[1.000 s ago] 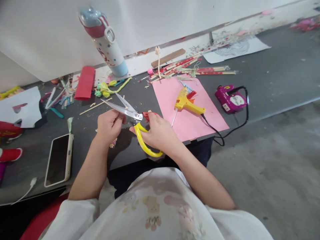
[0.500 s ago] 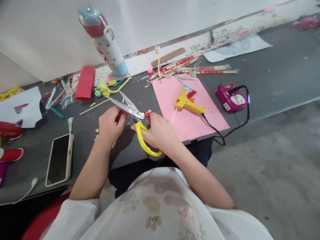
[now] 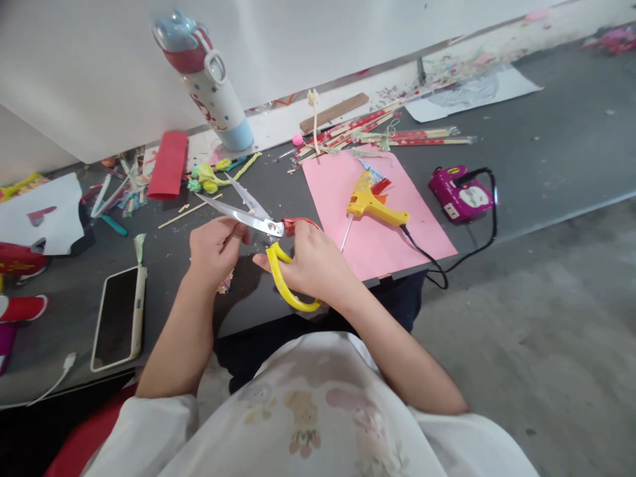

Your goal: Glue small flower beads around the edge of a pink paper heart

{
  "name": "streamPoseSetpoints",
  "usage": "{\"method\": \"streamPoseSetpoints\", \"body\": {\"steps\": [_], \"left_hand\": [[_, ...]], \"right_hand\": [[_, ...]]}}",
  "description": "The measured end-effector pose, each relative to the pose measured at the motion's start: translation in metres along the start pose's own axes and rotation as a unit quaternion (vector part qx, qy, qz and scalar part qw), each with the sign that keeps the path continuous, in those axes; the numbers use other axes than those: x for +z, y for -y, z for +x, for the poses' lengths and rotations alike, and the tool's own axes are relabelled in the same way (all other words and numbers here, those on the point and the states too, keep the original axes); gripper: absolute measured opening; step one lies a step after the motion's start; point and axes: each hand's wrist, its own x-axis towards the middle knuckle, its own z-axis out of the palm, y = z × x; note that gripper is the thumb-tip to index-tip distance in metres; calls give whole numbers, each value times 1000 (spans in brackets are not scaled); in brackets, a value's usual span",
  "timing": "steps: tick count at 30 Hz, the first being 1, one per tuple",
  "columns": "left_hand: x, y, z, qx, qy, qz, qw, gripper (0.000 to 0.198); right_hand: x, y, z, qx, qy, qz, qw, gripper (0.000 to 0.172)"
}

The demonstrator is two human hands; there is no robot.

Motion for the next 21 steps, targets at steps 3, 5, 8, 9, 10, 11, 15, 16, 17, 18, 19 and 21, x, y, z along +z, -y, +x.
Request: {"method": "streamPoseSetpoints", "body": {"steps": [3,5,8,9,10,11,15,16,17,18,19,21], "left_hand": [[0,0,1,1,4,2,1000,34],[0,0,0,-4,12,13,1000,36],[1,0,0,-21,29,26,999,36],[1,0,0,-25,31,26,999,36],[1,0,0,-27,33,26,999,36],[2,0,0,-29,34,27,999,36],[4,1,-1,-31,33,33,998,36],[5,1,0,-29,29,34,999,36],[5,1,0,-27,25,36,999,36],[6,0,0,-27,22,39,999,36],[6,0,0,-28,21,43,998,36],[8,0,0,-35,20,54,998,35]], "right_hand": [[-1,1,0,14,8,6,1000,53],[-2,2,0,28,11,13,999,52],[-4,4,0,46,16,18,999,53],[-4,4,1,51,17,19,998,53],[-4,4,1,54,19,18,998,52],[-4,5,1,56,22,18,998,52],[-4,5,3,58,26,14,998,48],[-4,5,4,59,25,12,998,47],[-4,5,4,60,25,11,998,45],[-4,4,5,62,24,9,998,44],[-4,4,5,62,23,7,998,43],[-3,3,5,63,22,3,998,42]]}}
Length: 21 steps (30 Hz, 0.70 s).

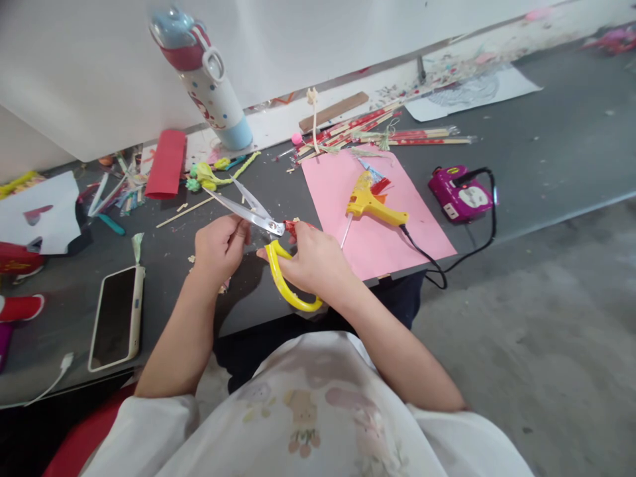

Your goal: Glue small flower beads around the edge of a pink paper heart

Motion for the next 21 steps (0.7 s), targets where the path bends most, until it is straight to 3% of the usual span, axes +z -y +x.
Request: {"method": "streamPoseSetpoints", "body": {"steps": [5,10,21], "left_hand": [[6,1,-2,-5,-36,27,999,23],[6,4,-5,21,-66,13,998,24],[-16,-6,6,-43,39,-77,995,35]], "right_hand": [[1,0,0,4,-2,1,1000,45],[2,3,-1,-1,-7,13,1000,51],[5,-8,-2,-93,-16,-3,996,61]]}}
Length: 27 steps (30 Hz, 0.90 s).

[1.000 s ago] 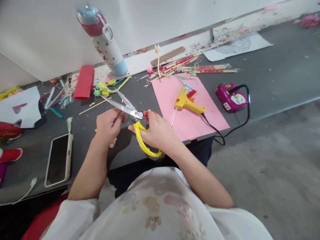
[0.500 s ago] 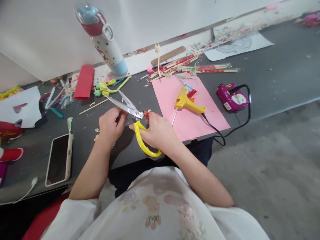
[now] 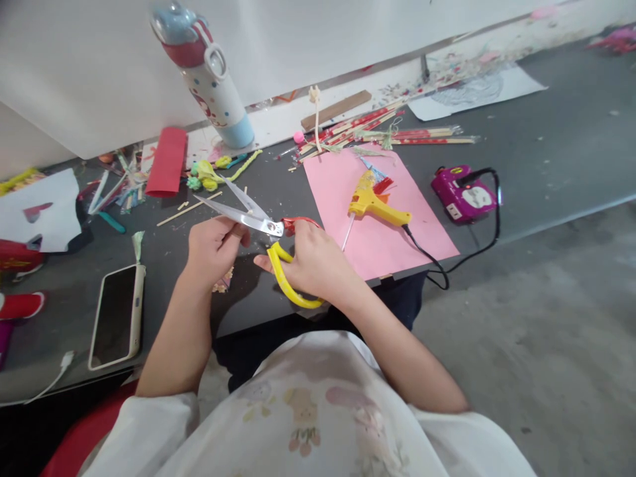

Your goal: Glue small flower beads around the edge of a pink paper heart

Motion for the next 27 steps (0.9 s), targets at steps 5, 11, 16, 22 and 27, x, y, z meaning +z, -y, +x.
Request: {"method": "streamPoseSetpoints", "body": {"steps": [5,11,16,22,27], "left_hand": [[-3,-2,1,-16,10,-33,999,34],[-4,-3,1,-17,4,-37,999,36],[-4,-1,-2,-35,15,-71,997,35],[0,2,-4,-63,26,-113,991,39],[2,2,-3,-48,28,-114,992,35]], "right_hand": [[3,-5,0,-32,-17,20,999,66],[1,-5,-1,-45,-15,31,998,67],[-1,-5,-1,-49,-2,25,998,62],[-1,-6,0,-40,-11,-4,999,67],[-1,-5,0,-28,-6,23,999,70]]}}
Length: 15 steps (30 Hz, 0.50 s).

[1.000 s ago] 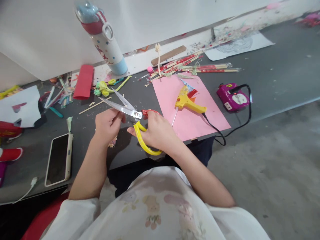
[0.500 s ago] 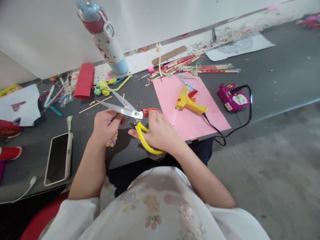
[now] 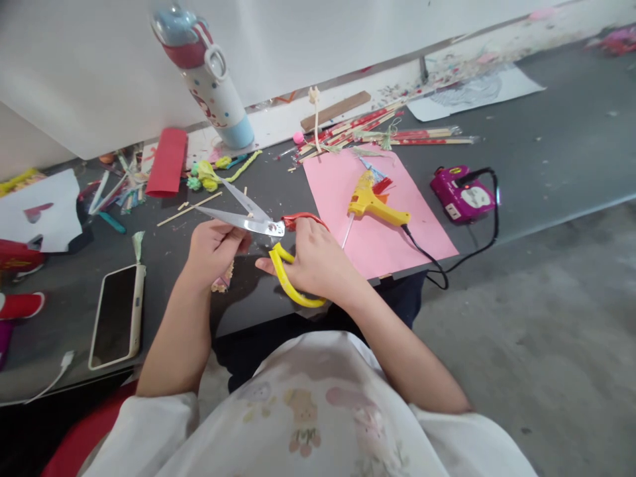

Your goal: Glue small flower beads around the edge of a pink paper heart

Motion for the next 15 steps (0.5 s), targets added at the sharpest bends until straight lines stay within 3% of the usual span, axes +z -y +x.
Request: {"method": "streamPoseSetpoints", "body": {"steps": [8,15], "left_hand": [[2,0,0,7,12,10,1000,39],[0,0,1,23,2,52,998,37]], "right_hand": [[-2,-2,-2,26,22,6,999,60],[-11,-1,0,48,77,39,995,37]]}}
